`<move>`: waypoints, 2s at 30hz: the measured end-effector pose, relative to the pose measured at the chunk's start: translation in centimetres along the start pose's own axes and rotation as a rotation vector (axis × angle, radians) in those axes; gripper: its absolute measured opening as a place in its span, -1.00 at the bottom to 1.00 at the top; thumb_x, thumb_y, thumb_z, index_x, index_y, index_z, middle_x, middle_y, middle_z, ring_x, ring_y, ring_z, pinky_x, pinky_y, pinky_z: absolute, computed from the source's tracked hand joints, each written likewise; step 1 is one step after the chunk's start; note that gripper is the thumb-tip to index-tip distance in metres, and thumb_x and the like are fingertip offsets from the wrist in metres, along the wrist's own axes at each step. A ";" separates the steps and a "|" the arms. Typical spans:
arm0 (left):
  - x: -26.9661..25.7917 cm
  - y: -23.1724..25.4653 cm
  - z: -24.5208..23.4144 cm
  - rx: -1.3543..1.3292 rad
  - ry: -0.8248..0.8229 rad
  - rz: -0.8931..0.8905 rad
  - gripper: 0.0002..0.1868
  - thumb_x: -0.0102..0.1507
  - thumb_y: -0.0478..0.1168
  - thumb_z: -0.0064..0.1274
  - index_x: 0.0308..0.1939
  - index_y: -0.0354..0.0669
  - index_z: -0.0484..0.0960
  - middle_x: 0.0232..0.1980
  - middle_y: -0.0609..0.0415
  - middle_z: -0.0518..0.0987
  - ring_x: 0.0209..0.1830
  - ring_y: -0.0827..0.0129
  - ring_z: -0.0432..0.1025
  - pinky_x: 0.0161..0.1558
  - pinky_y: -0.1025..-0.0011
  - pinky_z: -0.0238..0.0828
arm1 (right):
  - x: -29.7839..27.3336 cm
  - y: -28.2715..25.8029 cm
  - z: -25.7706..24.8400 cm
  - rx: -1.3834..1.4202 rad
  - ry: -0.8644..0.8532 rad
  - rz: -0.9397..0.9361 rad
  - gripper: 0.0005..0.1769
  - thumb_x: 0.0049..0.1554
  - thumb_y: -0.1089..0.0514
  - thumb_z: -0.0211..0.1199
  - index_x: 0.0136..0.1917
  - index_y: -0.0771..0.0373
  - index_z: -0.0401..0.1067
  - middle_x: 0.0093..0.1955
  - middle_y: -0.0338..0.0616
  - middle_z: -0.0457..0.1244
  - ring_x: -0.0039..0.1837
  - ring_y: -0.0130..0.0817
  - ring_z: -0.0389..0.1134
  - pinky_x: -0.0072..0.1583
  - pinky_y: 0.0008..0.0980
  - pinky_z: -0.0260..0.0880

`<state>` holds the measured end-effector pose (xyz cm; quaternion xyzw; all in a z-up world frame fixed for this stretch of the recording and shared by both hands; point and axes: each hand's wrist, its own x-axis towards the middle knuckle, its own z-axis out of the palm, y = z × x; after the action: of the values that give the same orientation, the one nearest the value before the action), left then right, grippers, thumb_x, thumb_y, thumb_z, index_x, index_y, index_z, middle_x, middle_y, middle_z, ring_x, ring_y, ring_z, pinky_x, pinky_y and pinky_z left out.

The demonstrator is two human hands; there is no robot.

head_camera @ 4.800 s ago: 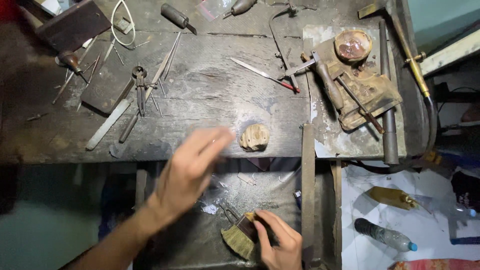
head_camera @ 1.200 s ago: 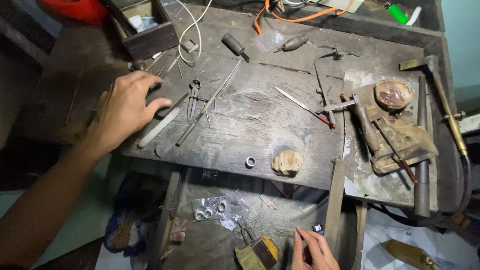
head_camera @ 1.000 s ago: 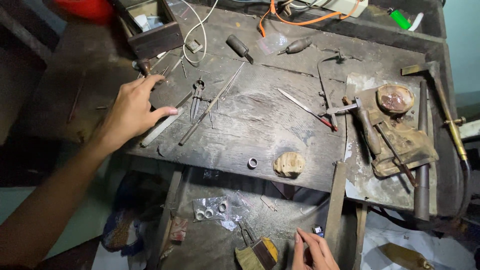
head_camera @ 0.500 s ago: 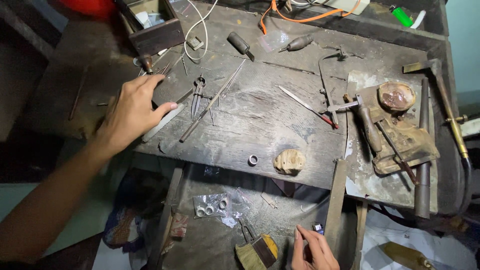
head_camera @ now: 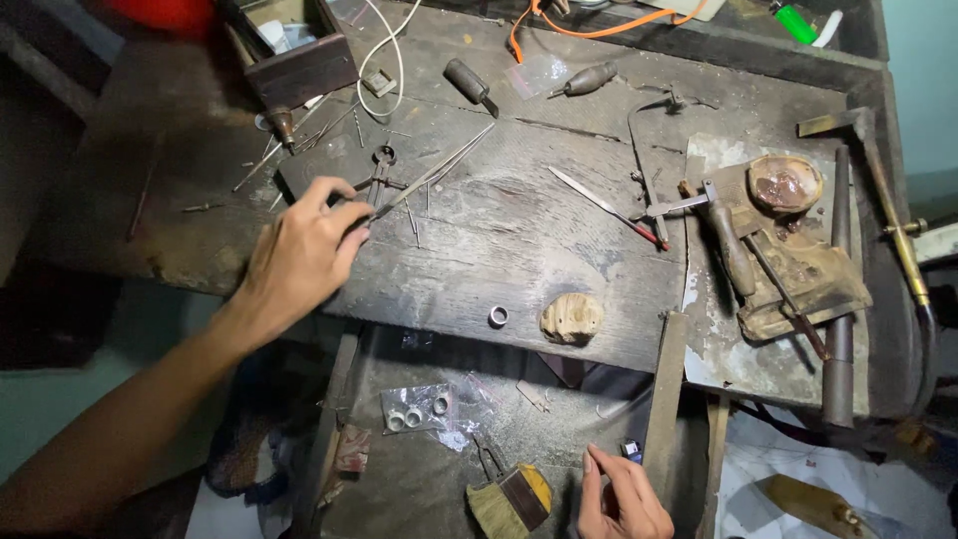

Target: Filing the edges of a small metal ring using a flat file and cleaning the workspace with a brush.

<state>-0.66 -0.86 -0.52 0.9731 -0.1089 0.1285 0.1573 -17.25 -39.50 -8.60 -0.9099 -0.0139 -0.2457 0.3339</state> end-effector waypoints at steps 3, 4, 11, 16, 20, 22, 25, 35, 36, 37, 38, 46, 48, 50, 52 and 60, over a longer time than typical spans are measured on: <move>-0.2 -0.2 0.4 0.034 0.047 -0.047 -0.79 0.27 -0.21 0.20 -0.01 -0.09 0.70 0.13 0.02 0.48 -0.25 0.00 0.54 -0.31 -0.03 0.49 | -0.1 0.3 0.2 0.028 0.025 -0.020 -0.89 0.11 0.30 0.34 -0.12 0.12 0.61 -0.26 -0.32 0.36 -0.49 -0.57 0.02 -0.35 -0.62 0.03; -0.2 0.0 0.5 0.041 0.019 -0.073 -0.76 0.27 -0.20 0.20 0.01 -0.07 0.70 0.13 0.02 0.48 -0.26 -0.04 0.55 -0.32 -0.06 0.51 | -0.1 0.3 0.2 0.027 0.023 -0.024 -0.89 0.11 0.30 0.35 -0.11 0.13 0.61 -0.26 -0.32 0.37 -0.49 -0.58 0.01 -0.35 -0.62 0.03; -0.8 1.2 2.3 -0.071 0.028 0.014 -0.68 0.27 -0.21 0.24 0.06 -0.26 0.71 -0.06 -0.05 0.52 -0.28 0.16 0.53 -0.25 0.22 0.56 | 0.6 -0.9 0.0 0.024 0.024 -0.022 -0.91 0.11 0.31 0.34 -0.14 0.16 0.60 -0.30 -0.33 0.34 -0.48 -0.58 -0.01 -0.35 -0.61 0.00; -0.9 3.1 2.5 -0.110 -0.030 0.012 -0.67 0.30 -0.22 0.18 0.13 -0.23 0.65 -0.06 -0.08 0.55 -0.36 0.10 0.56 -0.36 0.16 0.58 | 0.5 -0.7 -0.1 0.027 0.004 -0.007 -0.89 0.11 0.31 0.33 -0.12 0.14 0.62 -0.29 -0.33 0.35 -0.48 -0.60 0.02 -0.34 -0.63 0.02; -1.3 3.7 3.4 -0.193 -0.034 0.062 -0.61 0.29 -0.24 0.18 0.19 -0.23 0.61 -0.04 -0.07 0.52 -0.31 0.13 0.56 -0.24 0.19 0.58 | 0.4 -0.4 -0.1 0.025 -0.004 -0.016 -0.88 0.12 0.30 0.31 -0.13 0.12 0.61 -0.30 -0.35 0.35 -0.47 -0.60 0.03 -0.35 -0.63 0.01; -1.2 4.1 3.3 -0.235 -0.026 0.078 -0.62 0.30 -0.19 0.17 0.18 -0.20 0.61 0.01 -0.03 0.55 -0.24 0.12 0.57 -0.21 0.17 0.57 | 0.4 -0.6 -0.1 0.020 -0.007 -0.007 -0.88 0.12 0.31 0.31 -0.14 0.13 0.61 -0.29 -0.34 0.36 -0.47 -0.61 0.07 -0.35 -0.64 0.03; 0.0 3.6 3.8 -0.201 0.069 0.118 -0.65 0.30 -0.25 0.20 0.16 -0.21 0.63 0.01 -0.09 0.62 -0.25 0.19 0.59 -0.29 0.33 0.62 | 0.4 -0.2 0.1 0.020 0.004 -0.028 -0.91 0.11 0.29 0.33 -0.15 0.13 0.60 -0.29 -0.32 0.36 -0.47 -0.60 0.10 -0.35 -0.62 0.04; 8.3 1.8 4.5 -0.053 -0.068 -0.044 -0.52 0.31 -0.40 0.01 0.32 -0.18 0.35 -0.19 -0.16 0.57 -0.04 -0.13 0.42 -0.41 -0.21 0.42 | 0.8 -1.2 -0.3 0.013 0.011 -0.022 -0.92 0.12 0.27 0.32 -0.16 0.13 0.60 -0.32 -0.34 0.34 -0.49 -0.57 0.00 -0.37 -0.61 -0.02; 8.4 2.0 4.4 -0.055 -0.071 -0.039 -0.52 0.31 -0.40 0.01 0.32 -0.18 0.35 -0.19 -0.16 0.57 -0.04 -0.13 0.42 -0.41 -0.21 0.42 | 0.8 -0.8 -0.2 0.009 0.014 -0.017 -0.92 0.12 0.27 0.32 -0.16 0.13 0.60 -0.32 -0.34 0.34 -0.49 -0.57 0.00 -0.37 -0.61 -0.02; 8.5 2.2 4.3 0.023 -0.109 -0.045 -0.43 0.23 -0.48 -0.09 0.33 -0.18 0.29 -0.19 -0.24 0.53 -0.12 -0.23 0.45 -0.38 -0.21 0.45 | 0.7 -0.4 -0.1 0.025 0.021 -0.048 -0.92 0.12 0.29 0.32 -0.15 0.15 0.59 -0.31 -0.31 0.35 -0.49 -0.57 0.01 -0.37 -0.61 -0.01; 8.5 2.4 4.2 0.101 -0.146 -0.052 -0.34 0.14 -0.57 -0.20 0.35 -0.18 0.22 -0.19 -0.31 0.49 -0.21 -0.34 0.48 -0.36 -0.22 0.48 | 0.6 0.0 0.0 0.041 0.027 -0.079 -0.92 0.11 0.30 0.32 -0.14 0.16 0.59 -0.29 -0.29 0.36 -0.50 -0.56 0.02 -0.38 -0.61 -0.01; 6.8 5.4 2.4 -0.122 0.092 0.135 -0.73 0.31 -0.42 -0.09 0.07 -0.28 0.56 -0.10 -0.17 0.52 -0.03 -0.06 0.38 -0.13 0.03 0.41 | 1.2 -0.8 -1.0 -0.001 -0.040 -0.068 -0.94 0.13 0.25 0.32 -0.10 0.21 0.58 -0.24 -0.29 0.35 -0.37 -0.50 0.15 -0.27 -0.54 0.17; 5.6 8.7 2.2 -0.364 0.149 0.221 -0.87 0.32 -0.39 0.00 -0.09 -0.25 0.63 -0.15 -0.11 0.60 -0.10 0.03 0.45 0.01 0.13 0.32 | 1.1 -0.5 -1.2 -0.016 -0.061 -0.083 -0.92 0.13 0.23 0.31 -0.08 0.21 0.59 -0.19 -0.25 0.40 -0.27 -0.48 0.38 -0.18 -0.53 0.38; 4.0 12.4 2.1 -0.596 0.059 0.229 -0.87 0.32 -0.31 0.08 -0.08 -0.23 0.68 -0.08 -0.02 0.70 -0.07 0.23 0.57 0.02 0.31 0.44 | 0.9 -0.2 -1.3 0.014 -0.121 -0.079 -0.88 0.14 0.25 0.29 -0.03 0.22 0.58 -0.13 -0.23 0.42 -0.19 -0.43 0.45 -0.11 -0.49 0.41; 3.4 15.1 2.8 -0.686 0.047 0.278 -0.88 0.31 -0.33 0.12 -0.10 -0.27 0.69 -0.13 -0.04 0.71 -0.14 0.24 0.57 -0.04 0.34 0.48 | 1.4 -0.9 -1.6 0.027 -0.110 -0.092 -0.90 0.15 0.27 0.28 -0.05 0.26 0.56 -0.14 -0.20 0.42 -0.20 -0.39 0.44 -0.13 -0.49 0.41; 3.2 18.7 6.4 -0.835 0.081 0.305 -0.92 0.29 -0.39 0.19 -0.13 -0.25 0.69 -0.14 0.01 0.68 -0.16 0.27 0.52 -0.07 0.39 0.42 | 1.8 -1.1 -1.9 0.042 -0.124 -0.082 -0.92 0.15 0.28 0.28 -0.06 0.29 0.54 -0.15 -0.16 0.41 -0.24 -0.39 0.39 -0.19 -0.49 0.37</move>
<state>-0.93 -20.87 -0.26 0.7930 -0.2877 0.1335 0.5202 -16.66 -40.01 -5.84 -0.9148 -0.0768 -0.2021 0.3410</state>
